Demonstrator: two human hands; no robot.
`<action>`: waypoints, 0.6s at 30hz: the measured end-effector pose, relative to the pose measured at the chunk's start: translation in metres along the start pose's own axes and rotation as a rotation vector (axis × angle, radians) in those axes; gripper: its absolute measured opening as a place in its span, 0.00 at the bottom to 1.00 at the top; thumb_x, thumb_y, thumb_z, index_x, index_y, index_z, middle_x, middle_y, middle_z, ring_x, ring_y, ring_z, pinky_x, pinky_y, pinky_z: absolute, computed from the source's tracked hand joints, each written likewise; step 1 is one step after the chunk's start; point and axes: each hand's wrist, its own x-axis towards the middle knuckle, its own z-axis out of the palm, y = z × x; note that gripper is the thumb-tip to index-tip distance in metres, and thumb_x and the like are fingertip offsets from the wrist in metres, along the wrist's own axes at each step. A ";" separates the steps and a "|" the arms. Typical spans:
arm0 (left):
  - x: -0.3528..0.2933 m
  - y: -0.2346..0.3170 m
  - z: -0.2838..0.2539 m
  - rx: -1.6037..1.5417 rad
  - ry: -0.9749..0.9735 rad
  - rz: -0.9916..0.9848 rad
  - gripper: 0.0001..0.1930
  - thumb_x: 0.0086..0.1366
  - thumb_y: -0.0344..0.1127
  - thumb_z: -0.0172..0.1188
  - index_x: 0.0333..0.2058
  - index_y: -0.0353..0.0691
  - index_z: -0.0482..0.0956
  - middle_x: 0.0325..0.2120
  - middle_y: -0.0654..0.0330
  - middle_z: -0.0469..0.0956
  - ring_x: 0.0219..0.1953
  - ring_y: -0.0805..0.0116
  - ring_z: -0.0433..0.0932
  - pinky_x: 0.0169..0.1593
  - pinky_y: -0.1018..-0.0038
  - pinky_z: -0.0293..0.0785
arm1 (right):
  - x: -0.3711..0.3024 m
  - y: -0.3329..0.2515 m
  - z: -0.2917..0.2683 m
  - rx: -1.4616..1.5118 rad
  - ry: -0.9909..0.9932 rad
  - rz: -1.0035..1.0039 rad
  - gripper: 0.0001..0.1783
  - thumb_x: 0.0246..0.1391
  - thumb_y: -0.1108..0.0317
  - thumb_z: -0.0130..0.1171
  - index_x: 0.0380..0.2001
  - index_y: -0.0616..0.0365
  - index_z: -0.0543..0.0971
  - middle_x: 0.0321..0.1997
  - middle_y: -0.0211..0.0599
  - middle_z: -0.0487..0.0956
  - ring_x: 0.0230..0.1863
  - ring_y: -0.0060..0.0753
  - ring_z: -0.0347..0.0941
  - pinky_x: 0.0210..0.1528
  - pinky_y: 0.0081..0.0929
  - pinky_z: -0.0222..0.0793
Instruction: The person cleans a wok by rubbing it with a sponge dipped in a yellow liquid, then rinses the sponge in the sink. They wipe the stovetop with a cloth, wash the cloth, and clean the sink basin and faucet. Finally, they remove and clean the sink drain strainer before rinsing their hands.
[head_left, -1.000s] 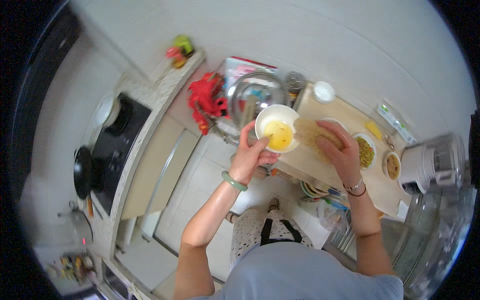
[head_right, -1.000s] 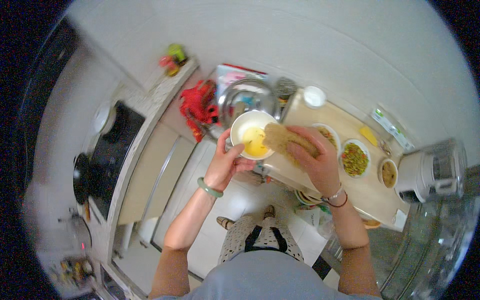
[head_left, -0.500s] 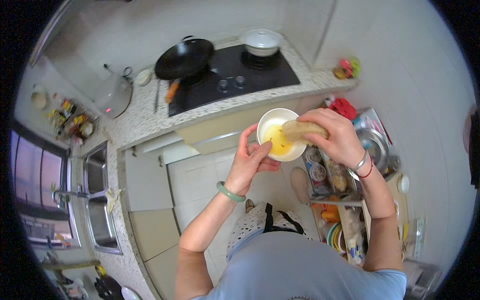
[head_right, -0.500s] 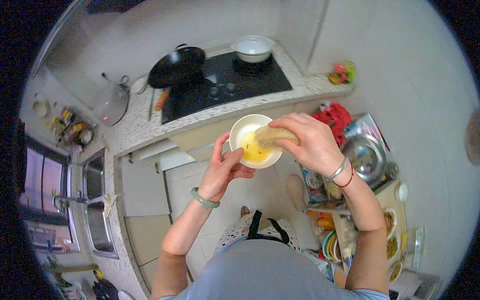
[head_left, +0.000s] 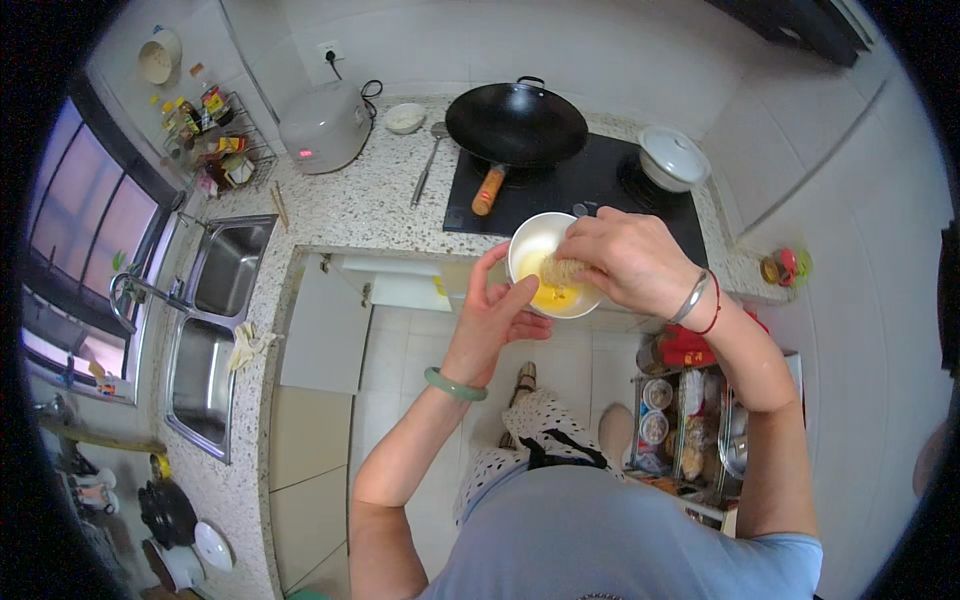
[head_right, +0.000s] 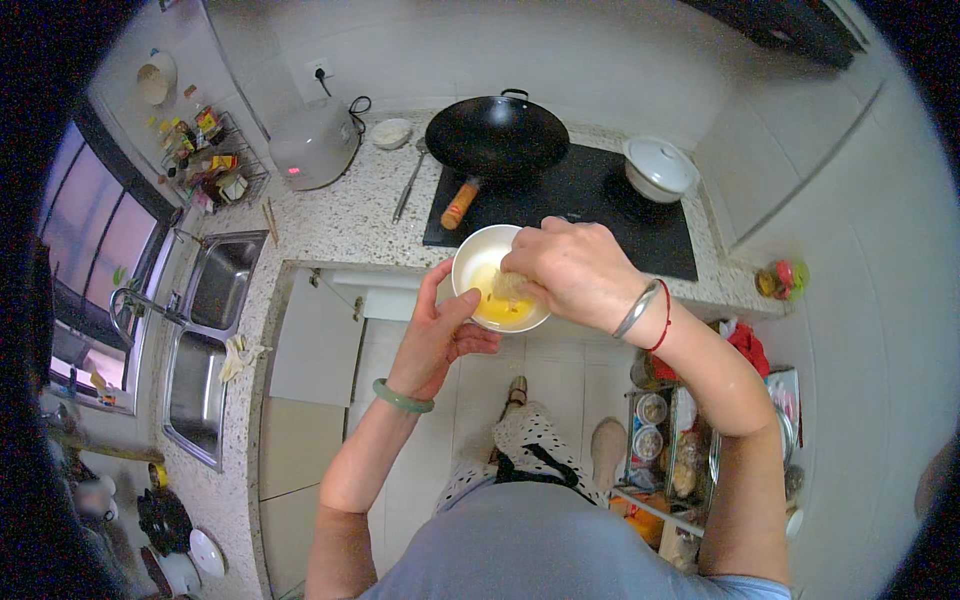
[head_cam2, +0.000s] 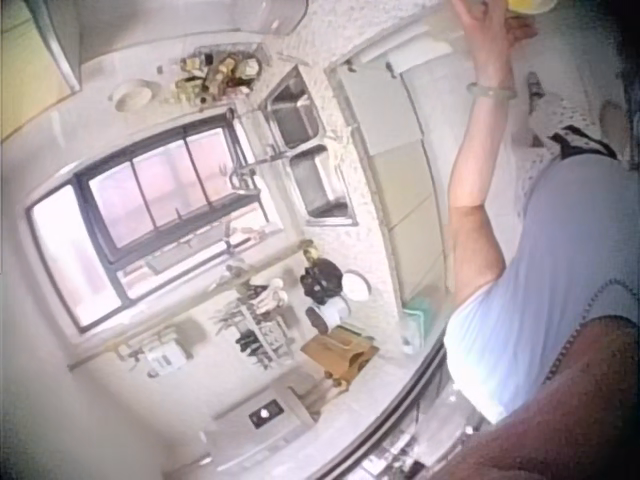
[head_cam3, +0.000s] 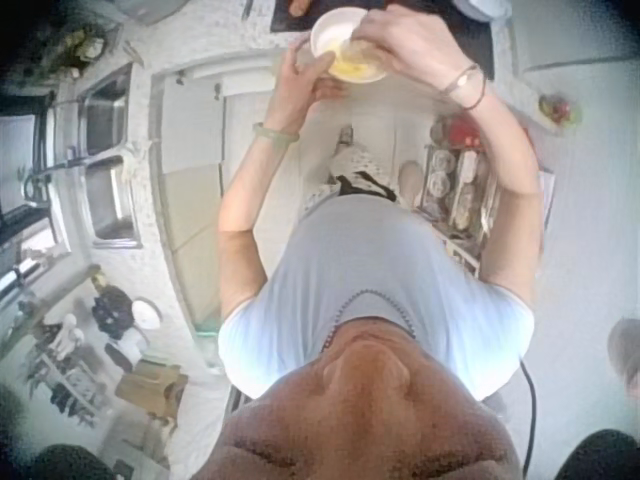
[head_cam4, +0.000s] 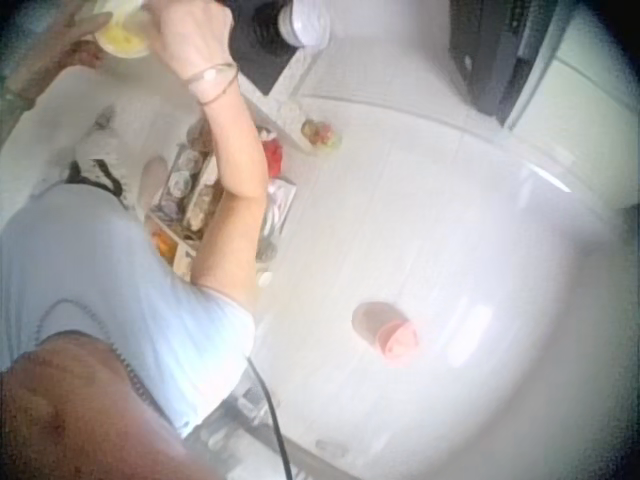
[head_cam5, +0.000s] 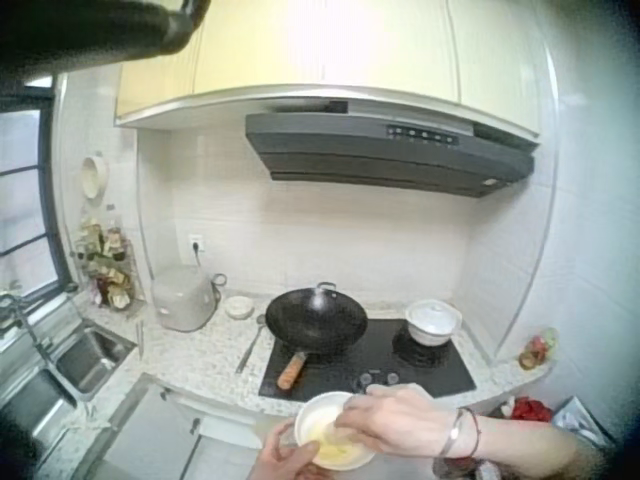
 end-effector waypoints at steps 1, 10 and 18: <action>0.008 0.005 -0.004 -0.006 0.008 0.008 0.30 0.64 0.36 0.57 0.60 0.48 0.52 0.32 0.57 0.77 0.28 0.68 0.80 0.31 0.74 0.80 | 0.012 0.006 0.003 -0.012 -0.024 -0.015 0.13 0.41 0.68 0.63 0.34 0.52 0.79 0.36 0.27 0.77 0.34 0.36 0.71 0.33 0.32 0.70; 0.113 0.045 -0.036 0.009 0.080 0.043 0.30 0.64 0.37 0.56 0.61 0.50 0.52 0.34 0.55 0.79 0.27 0.66 0.81 0.31 0.71 0.81 | 0.114 0.086 0.025 -0.099 -0.053 -0.115 0.12 0.39 0.68 0.63 0.32 0.51 0.78 0.34 0.28 0.76 0.34 0.36 0.71 0.32 0.32 0.71; 0.183 0.088 -0.052 0.090 0.121 0.078 0.28 0.65 0.36 0.55 0.60 0.50 0.53 0.34 0.55 0.78 0.27 0.67 0.80 0.30 0.71 0.80 | 0.187 0.151 0.027 -0.094 -0.119 -0.158 0.09 0.42 0.66 0.62 0.31 0.48 0.80 0.33 0.26 0.76 0.35 0.35 0.71 0.33 0.33 0.71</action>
